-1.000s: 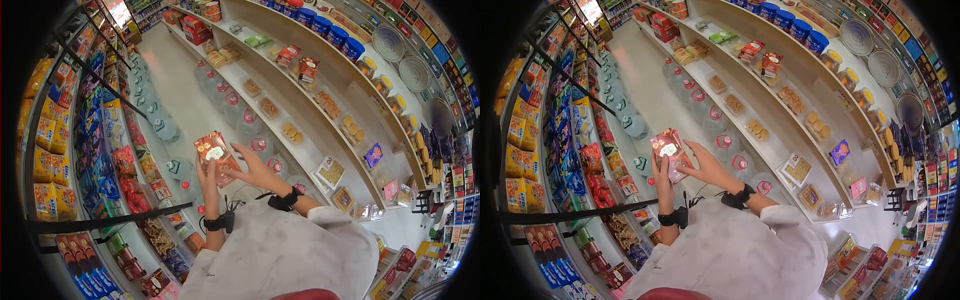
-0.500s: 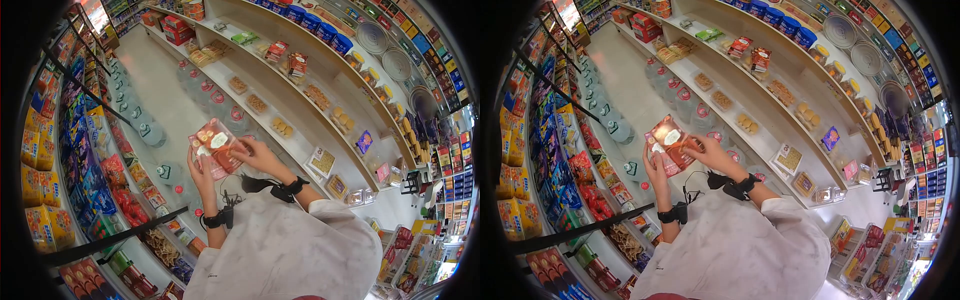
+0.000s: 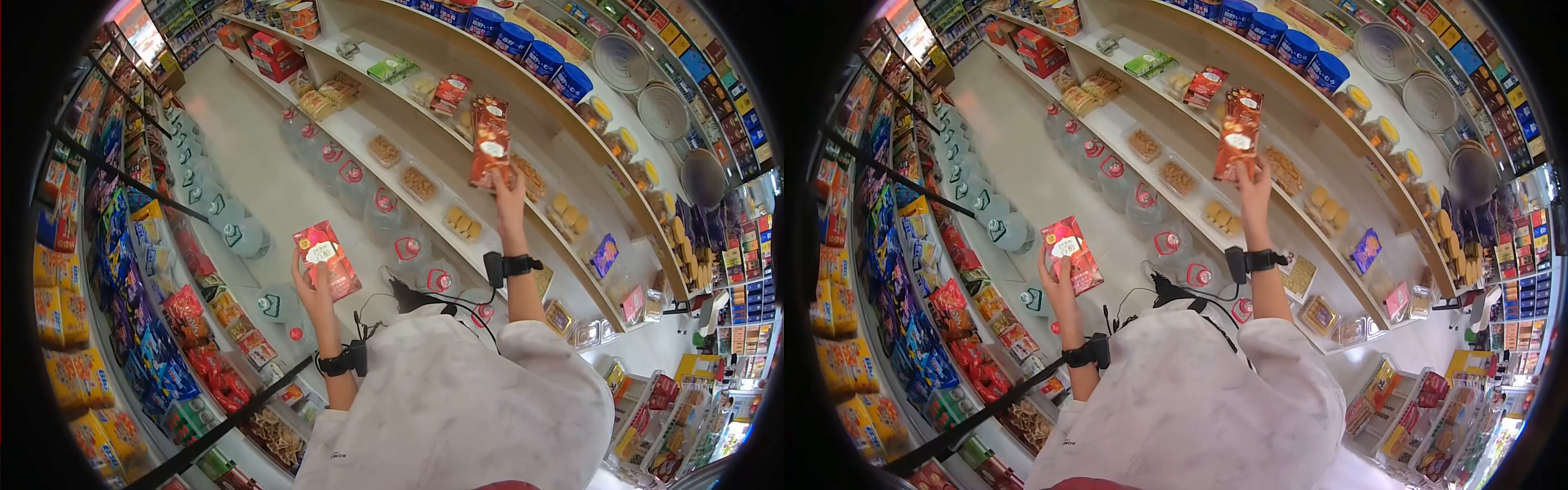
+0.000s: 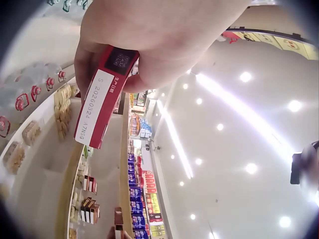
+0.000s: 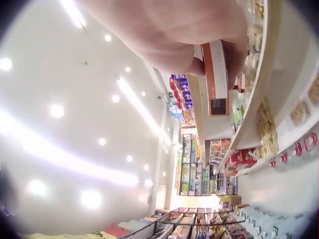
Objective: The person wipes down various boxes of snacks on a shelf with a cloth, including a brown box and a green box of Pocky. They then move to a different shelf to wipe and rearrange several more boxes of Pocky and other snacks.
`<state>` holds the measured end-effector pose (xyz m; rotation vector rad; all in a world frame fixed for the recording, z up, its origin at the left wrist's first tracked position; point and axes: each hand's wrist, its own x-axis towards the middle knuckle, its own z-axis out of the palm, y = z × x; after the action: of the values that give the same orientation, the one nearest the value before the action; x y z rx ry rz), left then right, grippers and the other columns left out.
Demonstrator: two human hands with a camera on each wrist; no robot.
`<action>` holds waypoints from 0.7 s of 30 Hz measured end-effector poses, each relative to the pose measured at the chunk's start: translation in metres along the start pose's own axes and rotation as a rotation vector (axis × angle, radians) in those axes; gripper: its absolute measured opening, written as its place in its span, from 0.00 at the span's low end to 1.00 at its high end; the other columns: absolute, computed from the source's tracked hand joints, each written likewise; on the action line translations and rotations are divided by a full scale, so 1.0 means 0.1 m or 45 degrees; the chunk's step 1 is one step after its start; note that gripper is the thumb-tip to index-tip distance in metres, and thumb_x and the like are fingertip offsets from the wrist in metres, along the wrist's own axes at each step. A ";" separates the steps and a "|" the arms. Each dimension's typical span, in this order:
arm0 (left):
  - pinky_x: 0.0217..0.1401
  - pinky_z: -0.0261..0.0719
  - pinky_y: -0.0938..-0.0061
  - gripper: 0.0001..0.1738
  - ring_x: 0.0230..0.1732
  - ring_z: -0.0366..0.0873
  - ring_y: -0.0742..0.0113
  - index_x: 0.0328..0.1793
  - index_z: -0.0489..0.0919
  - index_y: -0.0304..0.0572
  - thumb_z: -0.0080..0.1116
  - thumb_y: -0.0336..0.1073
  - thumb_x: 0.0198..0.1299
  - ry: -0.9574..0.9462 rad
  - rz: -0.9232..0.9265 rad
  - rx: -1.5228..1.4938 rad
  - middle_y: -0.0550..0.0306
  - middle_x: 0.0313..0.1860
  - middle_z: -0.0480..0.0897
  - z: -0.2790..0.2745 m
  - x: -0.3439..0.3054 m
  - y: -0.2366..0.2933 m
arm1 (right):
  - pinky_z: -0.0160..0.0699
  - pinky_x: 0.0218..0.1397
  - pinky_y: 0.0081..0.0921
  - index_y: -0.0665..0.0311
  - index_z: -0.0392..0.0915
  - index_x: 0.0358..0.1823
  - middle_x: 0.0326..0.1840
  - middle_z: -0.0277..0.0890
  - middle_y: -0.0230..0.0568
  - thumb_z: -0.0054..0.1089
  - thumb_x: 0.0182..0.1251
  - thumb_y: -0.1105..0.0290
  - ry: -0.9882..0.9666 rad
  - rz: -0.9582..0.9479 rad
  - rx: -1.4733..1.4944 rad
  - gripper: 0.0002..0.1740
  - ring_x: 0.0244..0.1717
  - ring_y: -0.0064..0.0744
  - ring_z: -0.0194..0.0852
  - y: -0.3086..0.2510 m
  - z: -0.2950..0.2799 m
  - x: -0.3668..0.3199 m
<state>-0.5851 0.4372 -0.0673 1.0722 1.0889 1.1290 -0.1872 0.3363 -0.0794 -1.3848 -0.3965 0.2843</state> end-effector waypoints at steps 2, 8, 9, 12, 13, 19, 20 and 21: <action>0.56 0.83 0.71 0.35 0.53 0.83 0.69 0.86 0.61 0.45 0.59 0.33 0.77 -0.008 -0.017 0.029 0.48 0.59 0.84 0.18 0.27 0.00 | 0.85 0.55 0.29 0.75 0.66 0.75 0.61 0.82 0.49 0.68 0.77 0.63 0.106 -0.086 -0.031 0.34 0.56 0.32 0.83 0.01 0.00 0.47; 0.58 0.83 0.71 0.34 0.55 0.83 0.70 0.86 0.62 0.45 0.59 0.31 0.77 -0.117 -0.067 0.101 0.49 0.62 0.83 0.76 0.91 0.02 | 0.81 0.63 0.32 0.77 0.69 0.73 0.62 0.81 0.52 0.66 0.77 0.65 0.281 -0.210 -0.275 0.32 0.59 0.34 0.82 0.60 -0.08 1.60; 0.58 0.83 0.71 0.33 0.56 0.83 0.70 0.85 0.63 0.44 0.59 0.31 0.77 -0.126 -0.087 0.114 0.50 0.63 0.82 0.85 0.98 0.02 | 0.81 0.62 0.31 0.77 0.71 0.72 0.62 0.82 0.52 0.66 0.77 0.66 0.277 -0.194 -0.265 0.30 0.58 0.34 0.83 0.64 -0.10 1.70; 0.57 0.83 0.72 0.35 0.54 0.84 0.69 0.87 0.61 0.46 0.58 0.31 0.77 -0.150 -0.055 0.194 0.48 0.59 0.85 1.09 1.20 -0.04 | 0.82 0.60 0.30 0.75 0.75 0.70 0.60 0.84 0.51 0.67 0.76 0.68 0.300 -0.213 -0.258 0.27 0.56 0.32 0.84 0.81 -0.06 1.97; 0.56 0.83 0.72 0.35 0.54 0.84 0.70 0.87 0.61 0.46 0.58 0.30 0.77 -0.148 -0.069 0.194 0.49 0.58 0.85 1.18 1.25 -0.03 | 0.82 0.60 0.29 0.74 0.76 0.69 0.59 0.84 0.51 0.67 0.75 0.68 0.332 -0.259 -0.280 0.25 0.55 0.31 0.84 0.88 -0.05 2.02; 0.54 0.83 0.73 0.36 0.51 0.84 0.72 0.87 0.61 0.46 0.58 0.30 0.76 -0.219 -0.129 0.228 0.51 0.53 0.87 1.43 1.50 -0.08 | 0.80 0.62 0.31 0.74 0.79 0.66 0.57 0.87 0.52 0.65 0.78 0.62 0.471 -0.187 -0.421 0.25 0.55 0.35 0.85 0.88 0.09 2.08; 0.53 0.83 0.73 0.36 0.50 0.84 0.73 0.87 0.61 0.46 0.58 0.30 0.76 -0.236 -0.142 0.241 0.52 0.53 0.88 1.46 1.55 -0.09 | 0.80 0.63 0.32 0.75 0.78 0.67 0.57 0.86 0.53 0.65 0.78 0.61 0.469 -0.166 -0.487 0.26 0.56 0.38 0.85 0.93 0.07 2.10; 0.53 0.83 0.74 0.36 0.50 0.84 0.73 0.87 0.61 0.46 0.58 0.30 0.76 -0.254 -0.156 0.253 0.52 0.52 0.88 1.47 1.59 -0.10 | 0.79 0.65 0.34 0.75 0.77 0.67 0.58 0.86 0.55 0.65 0.79 0.59 0.467 -0.144 -0.555 0.27 0.57 0.41 0.85 0.96 0.07 2.10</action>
<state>-0.4229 0.5812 -0.0720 1.2282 1.1075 0.8106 0.0019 0.4474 -0.1507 -1.7930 -0.2351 -0.1616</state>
